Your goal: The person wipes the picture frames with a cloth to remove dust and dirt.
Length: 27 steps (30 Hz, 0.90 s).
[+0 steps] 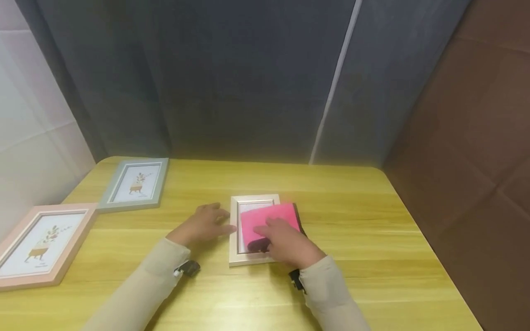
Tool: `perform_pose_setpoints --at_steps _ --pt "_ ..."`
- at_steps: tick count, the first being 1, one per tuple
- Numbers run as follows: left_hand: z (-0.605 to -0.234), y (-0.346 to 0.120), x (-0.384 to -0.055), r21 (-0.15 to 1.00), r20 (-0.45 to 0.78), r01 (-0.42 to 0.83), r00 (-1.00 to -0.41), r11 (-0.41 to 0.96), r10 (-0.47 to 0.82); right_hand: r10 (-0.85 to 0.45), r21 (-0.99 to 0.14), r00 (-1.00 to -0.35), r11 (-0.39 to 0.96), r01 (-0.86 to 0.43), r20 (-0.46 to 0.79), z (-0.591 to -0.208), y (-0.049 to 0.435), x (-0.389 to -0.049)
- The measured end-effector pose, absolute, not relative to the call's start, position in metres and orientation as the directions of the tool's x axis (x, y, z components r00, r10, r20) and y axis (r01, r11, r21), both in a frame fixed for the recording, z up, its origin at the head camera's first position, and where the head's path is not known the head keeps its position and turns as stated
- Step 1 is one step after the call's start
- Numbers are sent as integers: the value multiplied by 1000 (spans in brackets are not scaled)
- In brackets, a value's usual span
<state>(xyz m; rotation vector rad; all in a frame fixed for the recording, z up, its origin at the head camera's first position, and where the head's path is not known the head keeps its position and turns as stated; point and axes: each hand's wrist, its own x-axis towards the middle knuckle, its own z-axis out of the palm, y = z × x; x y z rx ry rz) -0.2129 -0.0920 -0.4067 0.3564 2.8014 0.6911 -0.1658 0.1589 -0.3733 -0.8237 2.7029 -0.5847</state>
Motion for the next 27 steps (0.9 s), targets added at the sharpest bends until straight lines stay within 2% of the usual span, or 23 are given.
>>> perform_pose_setpoints --at_steps 3,9,17,24,27 --pt "-407 -93 -211 475 -162 178 -945 862 285 -626 -373 -763 754 -540 -161 -372 143 -144" --pt "-408 -97 -208 442 -165 188 -944 877 285 -616 -217 -769 785 -581 -170 -382 118 -124" --pt "-403 -94 -204 436 -220 198 -922 878 318 -609 -245 -772 788 -565 -180 -376 127 -122" --pt "-403 -94 -202 450 -232 173 -925 876 302 -460 -117 -864 888 -444 -204 -368 151 -133" --pt "-403 -94 -201 454 -232 167 -926 875 297 -437 -106 -877 899 -424 -200 -367 155 -136"
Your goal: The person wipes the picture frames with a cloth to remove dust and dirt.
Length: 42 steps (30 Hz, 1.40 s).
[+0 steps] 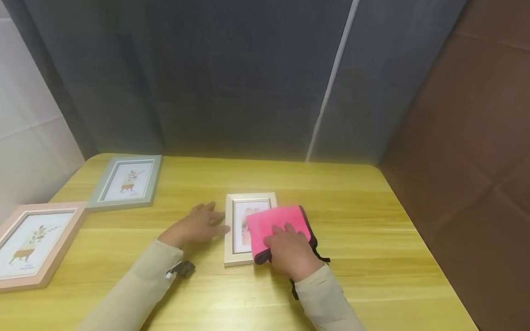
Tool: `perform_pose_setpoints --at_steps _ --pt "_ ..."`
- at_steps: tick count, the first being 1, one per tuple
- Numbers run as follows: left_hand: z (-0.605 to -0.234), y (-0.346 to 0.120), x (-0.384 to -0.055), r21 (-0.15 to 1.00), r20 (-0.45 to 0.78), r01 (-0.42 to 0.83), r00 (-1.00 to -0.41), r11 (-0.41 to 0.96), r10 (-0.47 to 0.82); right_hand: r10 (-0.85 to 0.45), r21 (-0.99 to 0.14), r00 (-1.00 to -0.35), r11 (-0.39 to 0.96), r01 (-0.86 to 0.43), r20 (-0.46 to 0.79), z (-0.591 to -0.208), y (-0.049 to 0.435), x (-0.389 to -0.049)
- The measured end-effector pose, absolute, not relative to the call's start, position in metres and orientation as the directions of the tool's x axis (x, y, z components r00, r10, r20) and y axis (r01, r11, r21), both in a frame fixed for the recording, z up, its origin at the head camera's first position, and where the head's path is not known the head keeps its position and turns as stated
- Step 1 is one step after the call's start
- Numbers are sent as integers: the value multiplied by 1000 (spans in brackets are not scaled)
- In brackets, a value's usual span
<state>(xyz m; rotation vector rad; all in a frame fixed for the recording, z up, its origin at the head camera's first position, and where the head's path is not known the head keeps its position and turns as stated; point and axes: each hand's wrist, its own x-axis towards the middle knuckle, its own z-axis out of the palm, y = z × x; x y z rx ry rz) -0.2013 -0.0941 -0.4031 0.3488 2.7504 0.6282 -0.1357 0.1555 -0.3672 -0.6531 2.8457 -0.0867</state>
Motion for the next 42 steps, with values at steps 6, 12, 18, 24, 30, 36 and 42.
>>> perform_pose_setpoints --at_steps 6,12,18,24,30,36,42 --pt "-403 -93 -201 452 -235 158 -929 878 288 -635 -240 -750 769 -593 -183 -370 138 -129" --pt "-404 -93 -202 443 -229 164 -930 882 287 -663 -235 -728 746 -623 -176 -373 129 -125" --pt "-400 -93 -201 456 -219 176 -928 872 302 -525 -225 -819 848 -480 -232 -364 148 -132" --pt "-401 -93 -200 460 -223 169 -928 872 298 -556 -217 -812 827 -518 -179 -361 155 -136" --pt "-402 -94 -200 444 -213 183 -929 877 301 -759 -376 -628 640 -670 -173 -366 138 -128" --pt "-401 -95 -200 457 -211 183 -928 871 306 -636 -322 -737 763 -560 -227 -361 141 -127" --pt "-401 -96 -198 476 -223 170 -926 863 306 -507 -172 -844 860 -480 -175 -361 153 -132"
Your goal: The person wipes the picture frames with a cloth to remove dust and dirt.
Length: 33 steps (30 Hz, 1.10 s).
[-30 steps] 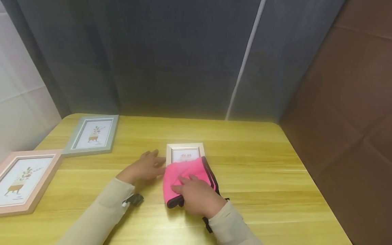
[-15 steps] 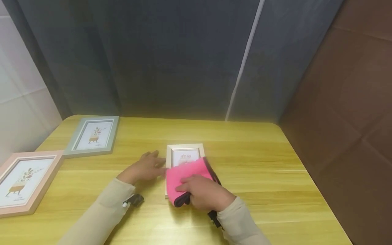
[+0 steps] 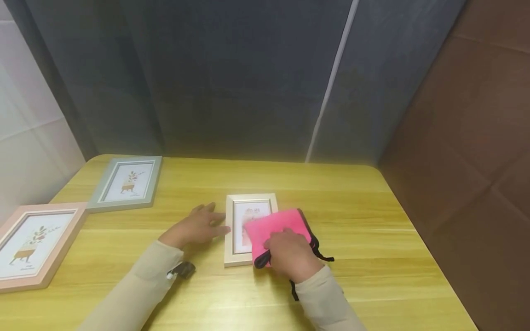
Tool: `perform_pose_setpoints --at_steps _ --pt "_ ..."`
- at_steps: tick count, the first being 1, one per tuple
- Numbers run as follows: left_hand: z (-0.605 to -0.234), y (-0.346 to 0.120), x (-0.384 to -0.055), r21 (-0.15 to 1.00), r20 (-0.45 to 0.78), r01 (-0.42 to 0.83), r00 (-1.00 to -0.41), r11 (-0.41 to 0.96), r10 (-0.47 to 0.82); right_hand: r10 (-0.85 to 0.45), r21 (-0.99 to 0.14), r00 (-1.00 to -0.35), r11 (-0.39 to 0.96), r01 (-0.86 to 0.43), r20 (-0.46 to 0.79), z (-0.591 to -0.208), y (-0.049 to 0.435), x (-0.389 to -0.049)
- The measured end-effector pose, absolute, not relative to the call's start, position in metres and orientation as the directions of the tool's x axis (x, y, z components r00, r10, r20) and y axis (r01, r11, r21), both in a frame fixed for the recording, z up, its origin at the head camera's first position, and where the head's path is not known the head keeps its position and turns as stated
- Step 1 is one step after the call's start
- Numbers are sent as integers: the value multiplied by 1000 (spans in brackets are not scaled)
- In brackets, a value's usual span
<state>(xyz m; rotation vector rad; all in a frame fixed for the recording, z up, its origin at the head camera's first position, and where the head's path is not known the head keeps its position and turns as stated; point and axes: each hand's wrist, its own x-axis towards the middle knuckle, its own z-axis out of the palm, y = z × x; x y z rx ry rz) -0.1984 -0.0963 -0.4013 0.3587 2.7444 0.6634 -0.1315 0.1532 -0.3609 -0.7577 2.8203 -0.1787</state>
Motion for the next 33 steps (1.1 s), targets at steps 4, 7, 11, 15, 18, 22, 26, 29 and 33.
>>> perform_pose_setpoints --at_steps 4,7,11,15,18,22,26,29,33 --pt "-401 -94 -199 470 -226 171 -925 866 305 -592 -204 -784 804 -559 -185 -360 149 -131" --pt "-401 -93 -199 454 -222 179 -926 873 305 -684 -300 -699 725 -620 -210 -362 141 -128" --pt "-402 -93 -199 436 -222 178 -929 882 297 -714 -348 -666 694 -630 -218 -365 135 -126" --pt "-402 -94 -200 452 -218 178 -928 874 301 -649 -326 -727 754 -571 -227 -363 140 -126" --pt "-402 -96 -199 468 -214 183 -926 865 312 -570 -282 -794 813 -509 -212 -361 150 -129" --pt "-401 -97 -198 476 -210 190 -924 859 321 -508 -226 -845 854 -468 -167 -360 160 -134" --pt "-401 -96 -198 477 -212 185 -925 859 317 -604 -243 -782 790 -562 -154 -361 157 -136" --pt "-400 -95 -198 464 -216 178 -927 868 306 -706 -320 -689 698 -641 -162 -363 149 -134" --pt "-400 -93 -198 449 -215 178 -930 875 299 -740 -394 -648 658 -642 -180 -365 141 -131"
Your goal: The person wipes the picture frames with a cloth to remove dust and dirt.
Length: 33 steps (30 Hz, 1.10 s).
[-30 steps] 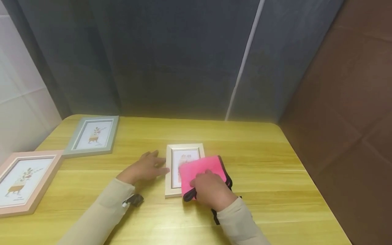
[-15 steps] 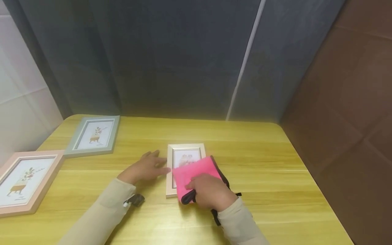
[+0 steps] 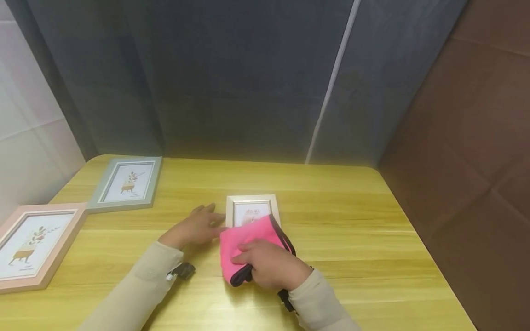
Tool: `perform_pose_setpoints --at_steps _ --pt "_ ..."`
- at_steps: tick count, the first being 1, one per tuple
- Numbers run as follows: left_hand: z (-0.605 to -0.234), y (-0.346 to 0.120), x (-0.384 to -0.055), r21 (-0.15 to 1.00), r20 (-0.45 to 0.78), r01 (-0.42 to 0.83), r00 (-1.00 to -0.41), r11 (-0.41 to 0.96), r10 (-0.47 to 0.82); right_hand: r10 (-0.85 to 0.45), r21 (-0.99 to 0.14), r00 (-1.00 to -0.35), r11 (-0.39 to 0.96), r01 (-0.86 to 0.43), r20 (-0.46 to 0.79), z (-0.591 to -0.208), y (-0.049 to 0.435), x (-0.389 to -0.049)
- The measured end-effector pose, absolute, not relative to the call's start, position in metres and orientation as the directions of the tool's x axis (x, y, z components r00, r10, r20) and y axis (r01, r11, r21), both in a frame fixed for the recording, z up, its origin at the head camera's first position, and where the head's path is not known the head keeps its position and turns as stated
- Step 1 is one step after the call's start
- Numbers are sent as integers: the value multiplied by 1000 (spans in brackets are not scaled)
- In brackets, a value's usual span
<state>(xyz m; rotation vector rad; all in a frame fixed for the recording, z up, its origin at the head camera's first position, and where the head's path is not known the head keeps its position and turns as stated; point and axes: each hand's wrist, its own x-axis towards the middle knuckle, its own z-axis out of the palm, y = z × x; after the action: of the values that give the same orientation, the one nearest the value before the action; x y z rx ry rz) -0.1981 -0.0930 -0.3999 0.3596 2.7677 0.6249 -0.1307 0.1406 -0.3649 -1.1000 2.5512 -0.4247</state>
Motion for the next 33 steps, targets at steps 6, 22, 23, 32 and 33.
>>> perform_pose_setpoints --at_steps 6,22,23,32,33 --pt "-402 -96 -198 472 -206 186 -927 862 313 -595 -318 -770 794 -519 -230 -362 149 -131" --pt "-403 -97 -198 500 -196 185 -928 846 318 -404 -365 -906 868 -336 -127 -356 248 -165" --pt "-403 -97 -198 499 -192 186 -929 847 317 -368 -371 -917 881 -292 -154 -359 257 -167" --pt "-391 -74 -176 397 -72 346 -912 850 405 -256 -403 -929 905 -133 -268 -371 281 -177" --pt "-387 -70 -169 373 -105 353 -903 858 418 -259 -403 -928 905 -137 -267 -370 281 -178"
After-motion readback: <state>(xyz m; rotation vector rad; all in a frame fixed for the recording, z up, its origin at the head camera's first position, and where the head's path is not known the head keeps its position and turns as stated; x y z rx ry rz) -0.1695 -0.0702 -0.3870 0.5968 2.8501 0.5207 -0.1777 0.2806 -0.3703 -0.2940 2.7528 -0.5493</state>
